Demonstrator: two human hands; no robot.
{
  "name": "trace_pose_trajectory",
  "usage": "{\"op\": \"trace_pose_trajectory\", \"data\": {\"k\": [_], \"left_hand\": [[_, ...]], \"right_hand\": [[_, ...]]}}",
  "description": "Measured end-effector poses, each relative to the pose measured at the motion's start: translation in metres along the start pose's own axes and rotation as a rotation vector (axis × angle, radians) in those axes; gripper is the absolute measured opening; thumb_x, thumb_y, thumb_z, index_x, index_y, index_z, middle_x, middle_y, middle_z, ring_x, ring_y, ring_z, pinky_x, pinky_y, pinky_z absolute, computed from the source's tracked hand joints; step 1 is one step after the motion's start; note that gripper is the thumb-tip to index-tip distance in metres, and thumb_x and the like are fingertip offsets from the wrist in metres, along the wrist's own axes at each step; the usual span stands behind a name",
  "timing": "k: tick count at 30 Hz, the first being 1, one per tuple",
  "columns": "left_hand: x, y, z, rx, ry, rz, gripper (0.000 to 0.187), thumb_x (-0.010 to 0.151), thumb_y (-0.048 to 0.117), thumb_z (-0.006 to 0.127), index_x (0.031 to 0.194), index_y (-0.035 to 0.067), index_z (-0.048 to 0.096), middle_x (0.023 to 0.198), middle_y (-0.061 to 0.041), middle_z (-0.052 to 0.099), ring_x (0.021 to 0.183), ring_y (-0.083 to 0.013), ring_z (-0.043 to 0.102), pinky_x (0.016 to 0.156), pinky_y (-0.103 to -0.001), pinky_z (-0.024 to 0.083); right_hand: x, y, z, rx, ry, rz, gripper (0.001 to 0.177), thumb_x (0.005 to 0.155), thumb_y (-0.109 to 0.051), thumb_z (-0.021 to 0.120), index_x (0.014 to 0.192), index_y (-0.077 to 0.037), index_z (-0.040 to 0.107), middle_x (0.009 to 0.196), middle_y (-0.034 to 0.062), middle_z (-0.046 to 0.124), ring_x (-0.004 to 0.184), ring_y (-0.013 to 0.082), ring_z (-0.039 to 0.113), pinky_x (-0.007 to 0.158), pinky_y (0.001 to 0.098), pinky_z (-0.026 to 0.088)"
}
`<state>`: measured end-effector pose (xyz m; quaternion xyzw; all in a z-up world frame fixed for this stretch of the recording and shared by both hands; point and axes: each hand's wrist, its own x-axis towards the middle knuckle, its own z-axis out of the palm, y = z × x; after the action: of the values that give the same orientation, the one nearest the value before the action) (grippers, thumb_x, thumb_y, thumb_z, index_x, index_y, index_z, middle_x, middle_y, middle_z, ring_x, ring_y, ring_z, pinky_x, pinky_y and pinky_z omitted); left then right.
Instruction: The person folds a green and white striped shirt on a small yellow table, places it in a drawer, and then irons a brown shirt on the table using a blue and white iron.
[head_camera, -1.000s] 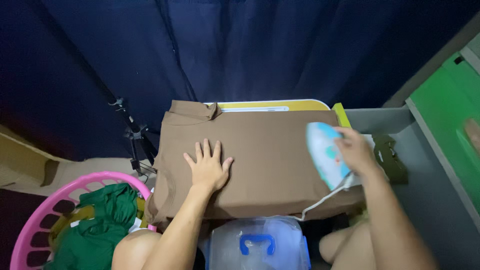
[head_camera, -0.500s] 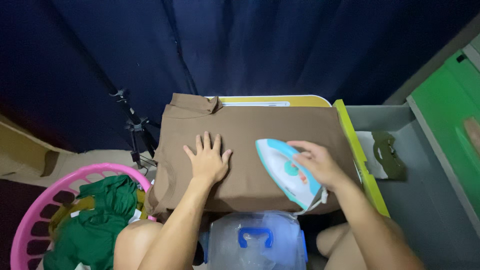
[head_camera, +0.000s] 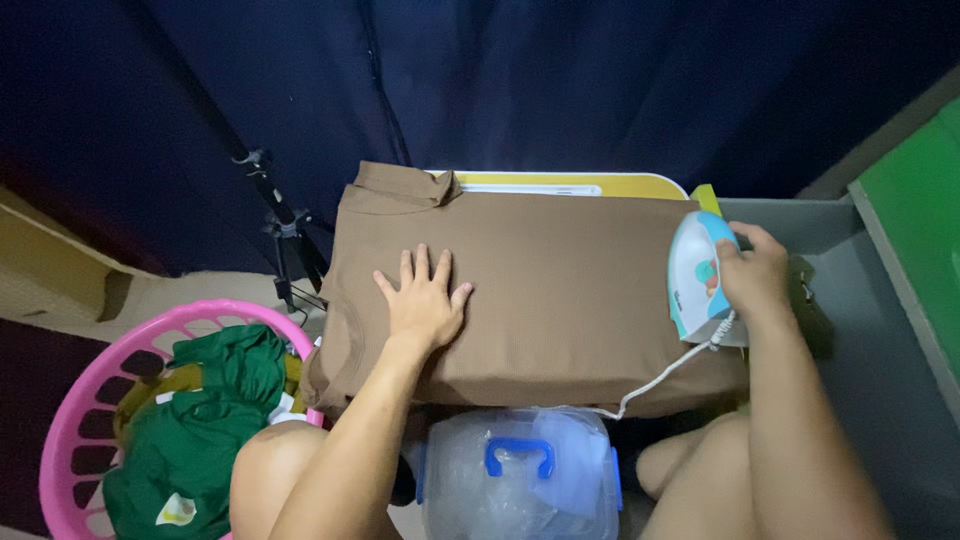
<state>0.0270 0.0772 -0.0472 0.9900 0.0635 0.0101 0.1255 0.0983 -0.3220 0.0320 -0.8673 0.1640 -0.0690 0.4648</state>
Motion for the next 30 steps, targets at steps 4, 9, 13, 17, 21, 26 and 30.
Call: {"op": "trace_pose_trajectory", "data": {"k": [4,9,13,17,21,26,30], "left_hand": [[0.002,0.002,0.000,0.008,-0.004,-0.003,0.073,0.096,0.061,0.041,0.156,0.020,0.036,0.165,-0.018,0.021,0.154,-0.0381,0.011,0.114,-0.076,-0.001],[0.001,0.004,-0.002,-0.006,0.004,-0.007,0.073,0.096,0.060,0.042,0.156,0.019,0.037,0.165,-0.018,0.023,0.154,-0.0384,0.013,0.113,-0.077,0.000],[0.001,0.006,-0.001,-0.010,0.023,-0.002,0.073,0.096,0.059,0.044,0.156,0.018,0.037,0.164,-0.019,0.024,0.153,-0.0400,0.014,0.112,-0.077,0.000],[0.003,0.006,0.000,0.018,0.029,0.004,0.072,0.097,0.059,0.043,0.156,0.019,0.037,0.164,-0.019,0.024,0.153,-0.0397,0.014,0.113,-0.078,0.000],[0.003,0.006,-0.006,-0.001,-0.013,-0.015,0.072,0.096,0.059,0.044,0.156,0.019,0.037,0.165,-0.018,0.024,0.153,-0.0394,0.013,0.112,-0.078,0.001],[0.003,0.007,-0.011,0.032,-0.027,-0.019,0.072,0.096,0.058,0.045,0.155,0.019,0.037,0.163,-0.019,0.023,0.152,-0.0419,0.013,0.111,-0.079,0.002],[0.002,0.007,-0.015,0.014,-0.019,-0.017,0.070,0.096,0.055,0.047,0.155,0.018,0.038,0.163,-0.020,0.024,0.152,-0.0421,0.015,0.111,-0.080,0.004]], "right_hand": [[-0.027,-0.019,0.007,-0.110,0.000,0.024,0.047,0.102,-0.014,0.058,0.148,-0.013,0.050,0.102,0.0167,0.072,0.067,0.0197,0.068,0.058,0.0356,0.057],[-0.057,-0.022,0.030,0.219,-0.328,-0.153,0.045,0.098,-0.013,0.058,0.142,-0.008,0.056,0.096,0.0152,0.073,0.066,0.0147,0.069,0.055,0.0294,0.059],[-0.080,-0.018,0.057,0.427,-0.713,-0.166,0.045,0.096,-0.012,0.062,0.140,-0.005,0.059,0.086,0.0134,0.071,0.055,0.0119,0.060,0.049,0.0269,0.052],[-0.076,-0.016,0.069,0.275,-0.708,-0.185,0.044,0.096,-0.013,0.063,0.140,-0.007,0.061,0.088,0.0164,0.072,0.055,0.0120,0.058,0.049,0.0272,0.051],[-0.028,-0.010,0.052,0.006,-0.391,-0.215,0.046,0.096,-0.013,0.063,0.141,-0.013,0.059,0.092,0.0166,0.077,0.058,0.0170,0.067,0.053,0.0314,0.055],[0.020,0.010,0.011,-0.094,-0.028,-0.034,0.039,0.103,-0.014,0.060,0.143,-0.013,0.061,0.099,0.0187,0.073,0.065,0.0206,0.069,0.059,0.0368,0.055],[0.028,0.014,0.002,-0.016,0.114,0.016,0.041,0.104,-0.013,0.059,0.144,-0.007,0.057,0.100,0.0191,0.072,0.065,0.0205,0.069,0.057,0.0366,0.056]]}}
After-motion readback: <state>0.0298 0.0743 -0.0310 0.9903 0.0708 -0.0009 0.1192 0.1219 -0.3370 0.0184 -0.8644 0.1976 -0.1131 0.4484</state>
